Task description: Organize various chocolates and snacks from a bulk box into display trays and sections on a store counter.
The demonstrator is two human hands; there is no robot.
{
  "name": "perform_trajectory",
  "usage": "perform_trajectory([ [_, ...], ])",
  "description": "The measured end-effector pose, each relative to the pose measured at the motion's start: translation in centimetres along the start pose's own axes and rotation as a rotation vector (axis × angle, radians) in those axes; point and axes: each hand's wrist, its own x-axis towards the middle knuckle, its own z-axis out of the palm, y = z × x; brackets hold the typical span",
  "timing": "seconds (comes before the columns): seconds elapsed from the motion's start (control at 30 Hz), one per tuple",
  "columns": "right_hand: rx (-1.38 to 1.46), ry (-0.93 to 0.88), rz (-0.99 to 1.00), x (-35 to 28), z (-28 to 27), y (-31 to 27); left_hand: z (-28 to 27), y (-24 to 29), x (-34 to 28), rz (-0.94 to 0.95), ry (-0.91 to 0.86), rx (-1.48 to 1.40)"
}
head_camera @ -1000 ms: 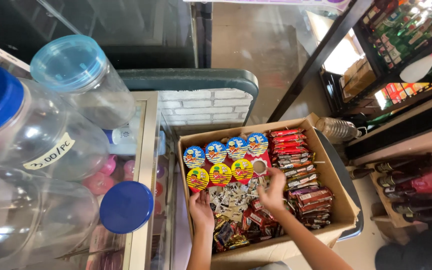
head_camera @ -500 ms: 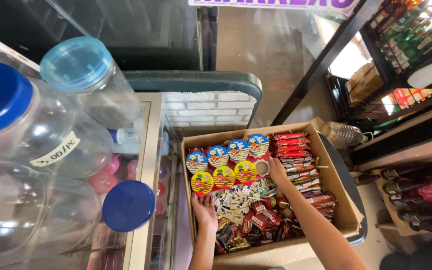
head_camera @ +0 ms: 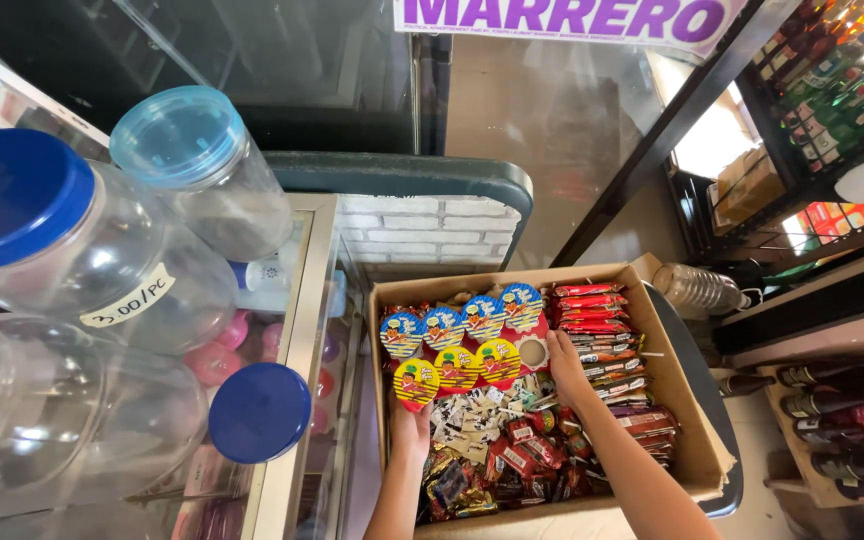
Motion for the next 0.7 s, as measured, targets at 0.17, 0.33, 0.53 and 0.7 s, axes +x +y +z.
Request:
perform_trajectory([
  [0.17, -0.037, -0.019, -0.057, -0.6, -1.2, -0.4, 2.3, 1.3, -2.7, 0.103, -0.161, 0.051],
  [0.33, 0.093, -0.042, -0.047, -1.6, -2.0, -2.2, 4.1, 2.0, -4.2, 0.067, -0.127, 0.042],
  [0.53, 0.074, -0.024, -0.051, -3.9, -3.8, -4.9, 7.2, 4.2, -7.4, 0.011, -0.045, 0.18],
  [0.7, 0.152, 0.016, 0.106, -7.0, -5.1, -7.2, 10.6, 6.1, -11.3, -0.09, -0.124, 0.226],
])
